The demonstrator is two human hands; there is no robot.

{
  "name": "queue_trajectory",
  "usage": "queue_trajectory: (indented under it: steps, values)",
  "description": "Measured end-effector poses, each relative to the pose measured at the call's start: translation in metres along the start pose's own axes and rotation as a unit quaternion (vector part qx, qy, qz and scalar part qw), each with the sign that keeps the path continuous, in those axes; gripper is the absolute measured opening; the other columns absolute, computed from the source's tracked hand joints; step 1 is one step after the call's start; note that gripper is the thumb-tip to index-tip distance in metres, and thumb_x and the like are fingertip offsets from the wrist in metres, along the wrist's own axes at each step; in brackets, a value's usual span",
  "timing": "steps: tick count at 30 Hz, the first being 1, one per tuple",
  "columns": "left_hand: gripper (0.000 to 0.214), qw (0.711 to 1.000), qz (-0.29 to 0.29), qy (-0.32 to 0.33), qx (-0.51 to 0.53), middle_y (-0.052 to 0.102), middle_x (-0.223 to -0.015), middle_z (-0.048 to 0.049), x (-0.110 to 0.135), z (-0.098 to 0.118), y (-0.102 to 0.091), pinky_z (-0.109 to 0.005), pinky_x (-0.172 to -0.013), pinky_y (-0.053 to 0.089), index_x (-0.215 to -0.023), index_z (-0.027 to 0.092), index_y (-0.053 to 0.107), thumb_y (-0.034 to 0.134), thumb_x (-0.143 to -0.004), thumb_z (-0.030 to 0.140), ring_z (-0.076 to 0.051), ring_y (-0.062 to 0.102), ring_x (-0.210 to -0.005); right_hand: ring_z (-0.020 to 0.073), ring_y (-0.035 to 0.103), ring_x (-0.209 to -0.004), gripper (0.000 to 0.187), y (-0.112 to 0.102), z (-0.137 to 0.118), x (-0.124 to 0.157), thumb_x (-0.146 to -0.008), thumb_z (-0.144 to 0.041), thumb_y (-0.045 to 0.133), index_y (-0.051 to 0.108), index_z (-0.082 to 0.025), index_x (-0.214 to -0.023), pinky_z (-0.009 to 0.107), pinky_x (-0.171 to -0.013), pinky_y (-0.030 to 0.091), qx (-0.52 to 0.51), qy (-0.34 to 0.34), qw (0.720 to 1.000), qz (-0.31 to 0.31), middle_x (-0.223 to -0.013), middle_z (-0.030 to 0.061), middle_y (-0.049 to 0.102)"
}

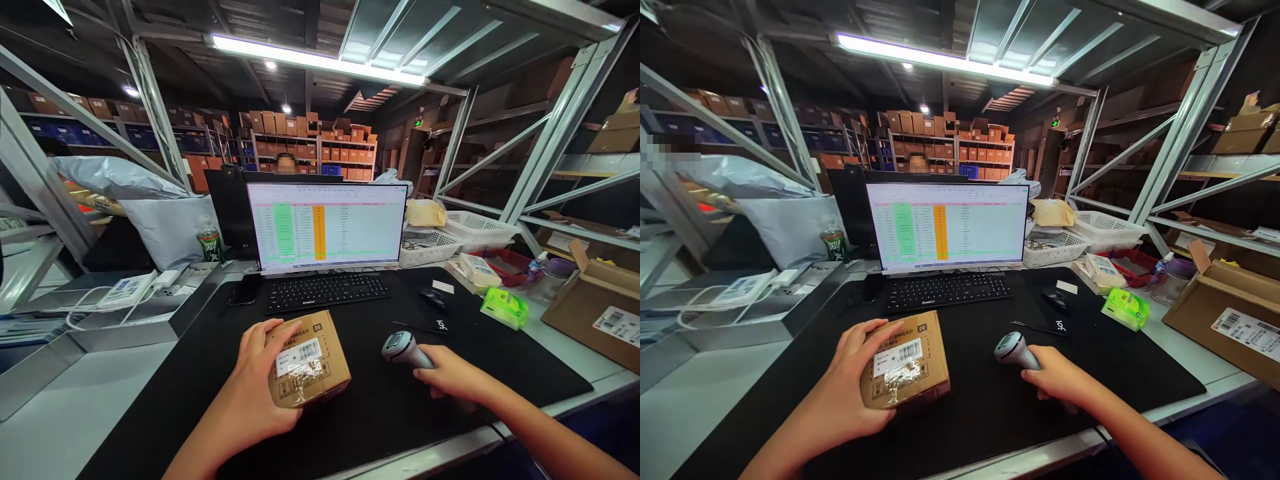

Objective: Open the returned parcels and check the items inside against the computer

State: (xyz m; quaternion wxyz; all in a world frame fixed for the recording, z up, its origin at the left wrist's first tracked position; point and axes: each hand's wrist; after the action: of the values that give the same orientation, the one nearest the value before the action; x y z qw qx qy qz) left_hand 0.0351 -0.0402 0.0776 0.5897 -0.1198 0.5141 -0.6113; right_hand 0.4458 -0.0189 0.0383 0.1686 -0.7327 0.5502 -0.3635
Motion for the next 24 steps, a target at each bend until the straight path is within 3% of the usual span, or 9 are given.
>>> queue_trajectory:
  steps: [4,8,10,11,13,15,17,20,24]
  values:
    - [0.100,0.999,-0.027,-0.025,-0.003,0.039,-0.152,-0.0104,-0.004,-0.018,0.001,-0.064,-0.119,0.047,-0.154,0.038,0.043,0.081,-0.061,0.029,-0.039,0.042,-0.147,0.0223,0.073,-0.069,0.024,0.004,-0.005,-0.013,-0.090,-0.035,0.071,0.063,-0.016,-0.101,0.026,-0.057,0.050,0.083,-0.013,0.996,-0.012,-0.090,0.0068,0.071]
    - [0.096,0.998,-0.043,-0.041,0.013,0.039,-0.155,-0.0106,-0.010,-0.032,0.006,-0.065,-0.120,0.045,-0.152,0.038,0.045,0.080,-0.064,0.028,-0.039,0.038,-0.150,0.0288,0.072,-0.085,0.045,-0.036,0.012,-0.029,-0.094,-0.061,0.063,0.073,-0.017,-0.093,0.033,-0.070,0.053,0.155,-0.091,0.984,-0.013,-0.093,0.0108,0.074]
    - [0.093,0.998,-0.040,-0.045,0.026,0.039,-0.156,-0.0103,-0.012,-0.034,0.009,-0.065,-0.120,0.045,-0.151,0.038,0.047,0.079,-0.064,0.026,-0.040,0.037,-0.152,0.0291,0.072,-0.089,0.053,-0.071,0.029,-0.048,-0.100,-0.063,0.050,0.075,-0.017,-0.106,0.035,-0.076,0.055,0.124,-0.093,0.985,0.079,-0.094,0.0116,0.075]
    - [0.093,0.998,-0.038,-0.046,0.031,0.039,-0.156,-0.0100,-0.013,-0.035,0.010,-0.065,-0.120,0.044,-0.150,0.038,0.047,0.079,-0.064,0.026,-0.040,0.037,-0.152,0.0298,0.072,-0.094,0.052,-0.090,0.040,-0.061,-0.100,-0.060,0.050,0.074,-0.017,-0.117,0.037,-0.082,0.056,0.122,-0.084,0.974,0.169,-0.100,0.0128,0.076]
    - [0.094,0.998,-0.033,-0.049,0.037,0.039,-0.157,-0.0093,-0.013,-0.036,0.010,-0.065,-0.121,0.044,-0.150,0.039,0.046,0.079,-0.063,0.026,-0.040,0.036,-0.152,0.0339,0.070,-0.110,0.053,-0.121,0.067,-0.090,-0.096,-0.049,0.055,0.067,-0.013,-0.133,0.045,-0.100,0.054,0.158,-0.057,0.931,0.324,-0.118,0.0181,0.074]
    - [0.095,0.997,-0.039,-0.050,0.037,0.037,-0.159,-0.0091,-0.012,-0.038,0.011,-0.066,-0.121,0.043,-0.153,0.039,0.043,0.078,-0.065,0.027,-0.039,0.035,-0.153,0.0373,0.063,-0.129,0.062,-0.140,0.096,-0.119,-0.091,-0.041,0.060,0.060,-0.006,-0.142,0.047,-0.114,0.046,0.187,-0.058,0.911,0.364,-0.137,0.0246,0.065]
    - [0.097,0.997,-0.048,-0.049,0.038,0.035,-0.161,-0.0096,-0.010,-0.041,0.012,-0.066,-0.122,0.042,-0.155,0.039,0.039,0.078,-0.067,0.028,-0.039,0.033,-0.155,0.0372,0.058,-0.136,0.065,-0.144,0.124,-0.142,-0.089,-0.040,0.060,0.058,-0.005,-0.143,0.048,-0.119,0.043,0.190,-0.074,0.918,0.340,-0.143,0.0263,0.061]
    - [0.103,0.997,-0.037,-0.052,0.049,0.031,-0.166,-0.0110,-0.007,-0.044,0.016,-0.066,-0.122,0.042,-0.158,0.038,0.033,0.079,-0.066,0.028,-0.040,0.032,-0.156,0.0345,0.057,-0.138,0.062,-0.136,0.156,-0.164,-0.092,-0.046,0.057,0.058,-0.012,-0.144,0.048,-0.122,0.040,0.174,-0.125,0.921,0.324,-0.144,0.0220,0.060]
    - [0.107,0.996,-0.018,-0.064,0.055,0.021,-0.173,-0.0093,-0.001,-0.045,0.021,-0.066,-0.121,0.042,-0.161,0.040,0.031,0.078,-0.065,0.028,-0.041,0.028,-0.159,0.0335,0.056,-0.140,0.059,-0.128,0.172,-0.175,-0.091,-0.050,0.058,0.059,-0.023,-0.144,0.047,-0.122,0.043,0.177,-0.166,0.912,0.330,-0.150,0.0159,0.055]
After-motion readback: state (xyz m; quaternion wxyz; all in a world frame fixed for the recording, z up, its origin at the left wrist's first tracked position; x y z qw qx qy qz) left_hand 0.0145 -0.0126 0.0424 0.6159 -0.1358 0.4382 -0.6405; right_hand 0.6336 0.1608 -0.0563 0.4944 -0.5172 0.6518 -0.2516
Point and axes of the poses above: each hand's wrist, its own x-axis away from the middle knuckle, its own y-axis out of the palm, z = x × y
